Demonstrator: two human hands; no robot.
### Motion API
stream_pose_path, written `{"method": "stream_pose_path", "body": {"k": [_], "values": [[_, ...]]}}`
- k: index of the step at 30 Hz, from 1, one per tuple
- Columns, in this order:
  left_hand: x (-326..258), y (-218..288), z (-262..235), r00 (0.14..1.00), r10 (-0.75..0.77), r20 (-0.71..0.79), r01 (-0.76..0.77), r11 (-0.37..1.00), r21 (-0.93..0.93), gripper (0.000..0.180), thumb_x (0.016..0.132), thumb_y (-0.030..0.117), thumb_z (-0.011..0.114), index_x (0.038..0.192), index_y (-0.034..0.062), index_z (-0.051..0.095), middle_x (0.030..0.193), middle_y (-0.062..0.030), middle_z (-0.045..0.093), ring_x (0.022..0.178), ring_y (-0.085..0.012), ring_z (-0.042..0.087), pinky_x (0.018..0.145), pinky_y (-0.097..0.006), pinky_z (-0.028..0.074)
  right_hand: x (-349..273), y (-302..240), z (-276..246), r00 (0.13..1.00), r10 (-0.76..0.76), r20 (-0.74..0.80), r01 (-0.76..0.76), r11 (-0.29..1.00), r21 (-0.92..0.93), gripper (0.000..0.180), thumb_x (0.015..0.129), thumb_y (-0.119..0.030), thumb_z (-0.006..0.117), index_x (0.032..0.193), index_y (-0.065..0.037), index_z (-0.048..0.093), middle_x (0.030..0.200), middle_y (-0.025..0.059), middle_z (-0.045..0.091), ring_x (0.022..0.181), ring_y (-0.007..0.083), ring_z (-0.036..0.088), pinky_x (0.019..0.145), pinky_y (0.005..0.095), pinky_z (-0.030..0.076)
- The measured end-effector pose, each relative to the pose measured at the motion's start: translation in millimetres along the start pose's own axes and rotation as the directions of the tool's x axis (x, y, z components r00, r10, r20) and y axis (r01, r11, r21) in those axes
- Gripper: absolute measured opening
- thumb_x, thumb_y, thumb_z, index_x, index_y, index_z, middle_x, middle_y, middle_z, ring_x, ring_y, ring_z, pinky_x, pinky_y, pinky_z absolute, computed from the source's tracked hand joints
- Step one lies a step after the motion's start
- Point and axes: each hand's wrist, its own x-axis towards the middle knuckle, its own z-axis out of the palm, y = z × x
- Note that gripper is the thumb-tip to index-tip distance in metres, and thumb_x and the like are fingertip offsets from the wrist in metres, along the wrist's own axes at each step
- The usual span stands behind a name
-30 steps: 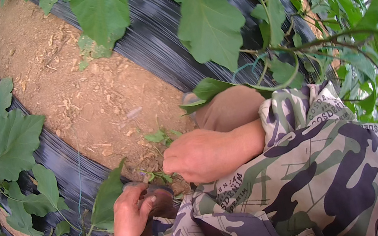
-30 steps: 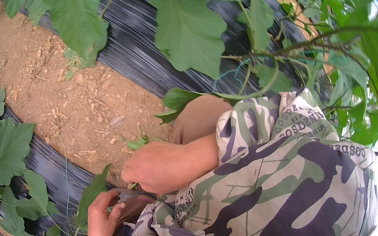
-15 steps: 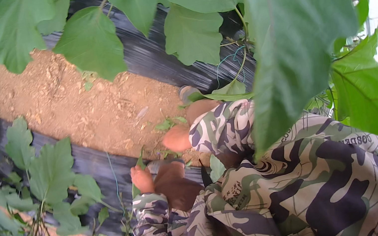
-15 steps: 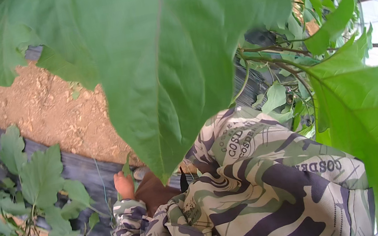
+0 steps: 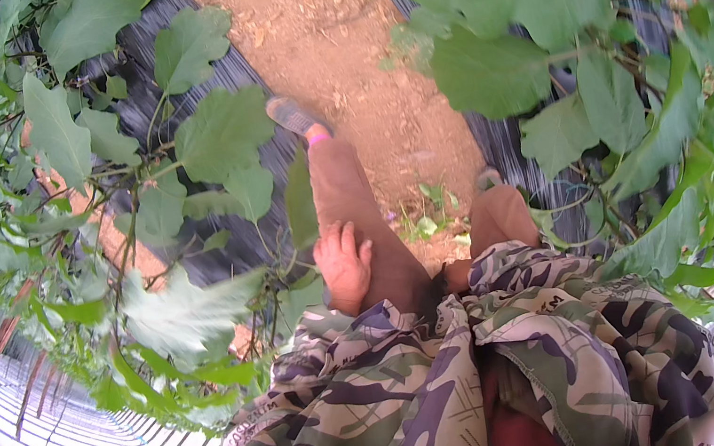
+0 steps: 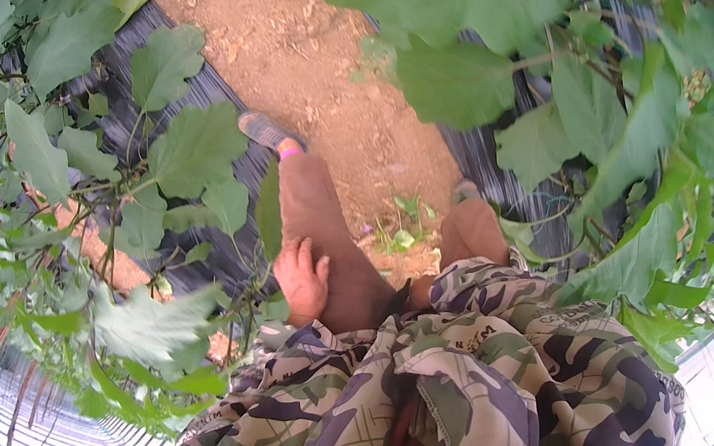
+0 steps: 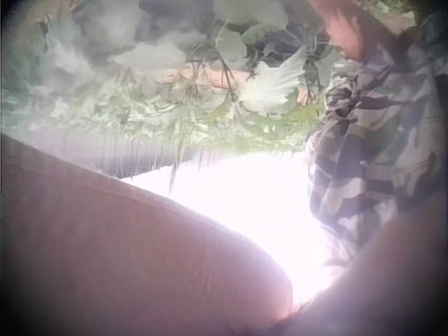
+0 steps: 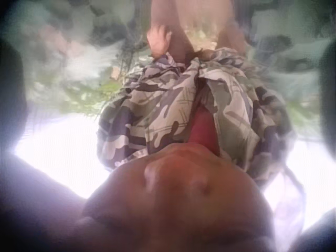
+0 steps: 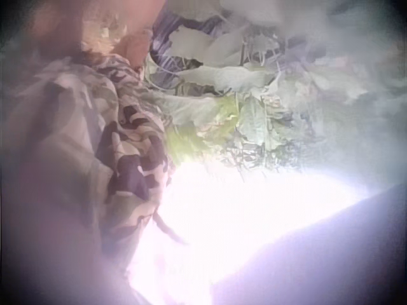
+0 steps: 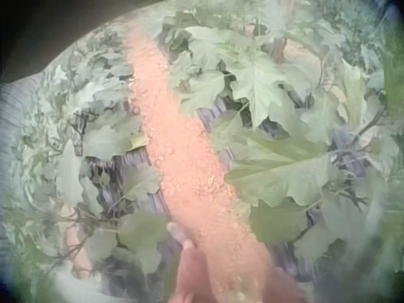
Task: The person kneels in a greenhouse and uses their hands to prune and tie eggplant plants to support strings. They remove small leaves and side shoots, then wrap green twine around stems to secure them upright.
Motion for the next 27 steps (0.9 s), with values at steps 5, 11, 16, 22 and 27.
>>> {"method": "stream_pose_path", "body": {"k": [5, 11, 16, 22, 27], "values": [[118, -133, -60, 0.996, -0.027, -0.081, 0.012, 0.984, -0.178, 0.053, 0.073, 0.024, 0.063, 0.118, 0.0027, 0.047, 0.118, -0.0177, 0.045, 0.110, -0.0349, 0.042, 0.091, -0.046, 0.032, 14, -109, -154, 0.970, 0.030, -0.240, -0.046, 0.997, -0.061, 0.031, 0.072, -0.027, 0.053, 0.087, -0.004, 0.066, 0.087, 0.0184, 0.064, 0.083, 0.0306, 0.063, 0.072, 0.0413, 0.049], [227, -221, -132, 0.998, -0.065, -0.016, 0.060, 0.972, -0.228, 0.052, 0.076, 0.024, 0.060, 0.120, 0.0012, 0.045, 0.119, -0.0196, 0.044, 0.109, -0.0358, 0.042, 0.092, -0.046, 0.031, 69, -216, -354, 0.991, 0.078, -0.110, -0.082, 0.996, -0.039, 0.021, 0.075, -0.018, 0.052, 0.087, -0.008, 0.066, 0.085, 0.0177, 0.064, 0.081, 0.0327, 0.063, 0.067, 0.0413, 0.049], [313, -265, -149, 0.949, -0.287, -0.130, 0.257, 0.943, -0.211, 0.050, 0.078, 0.023, 0.058, 0.120, -0.0004, 0.045, 0.120, -0.0223, 0.045, 0.106, -0.0388, 0.043, 0.092, -0.045, 0.034, 117, -194, -450, 0.999, 0.025, 0.038, -0.016, 0.976, -0.216, 0.022, 0.073, -0.018, 0.053, 0.088, -0.007, 0.066, 0.087, 0.0183, 0.064, 0.083, 0.0333, 0.062, 0.070, 0.0413, 0.049], [370, -321, -138, 0.696, -0.535, -0.479, 0.445, 0.845, -0.297, 0.043, 0.084, 0.020, 0.052, 0.120, -0.0029, 0.045, 0.121, -0.0237, 0.045, 0.108, -0.0395, 0.044, 0.093, -0.042, 0.034, 184, -115, -608, 0.986, -0.003, 0.168, 0.106, 0.784, -0.612, 0.024, 0.071, -0.018, 0.055, 0.089, -0.005, 0.066, 0.088, 0.0189, 0.064, 0.084, 0.0340, 0.062, 0.072, 0.0413, 0.048], [371, -323, -114, 0.430, -0.588, -0.685, 0.501, 0.787, -0.360, 0.038, 0.082, 0.020, 0.055, 0.114, -0.0003, 0.052, 0.118, -0.0201, 0.049, 0.105, -0.0365, 0.046, 0.092, -0.041, 0.035, 219, -70, -682, 0.963, 0.103, 0.247, 0.147, 0.570, -0.809, 0.026, 0.070, -0.018, 0.056, 0.089, -0.004, 0.066, 0.089, 0.0195, 0.064, 0.085, 0.0345, 0.062, 0.075, 0.0413, 0.048]]}}
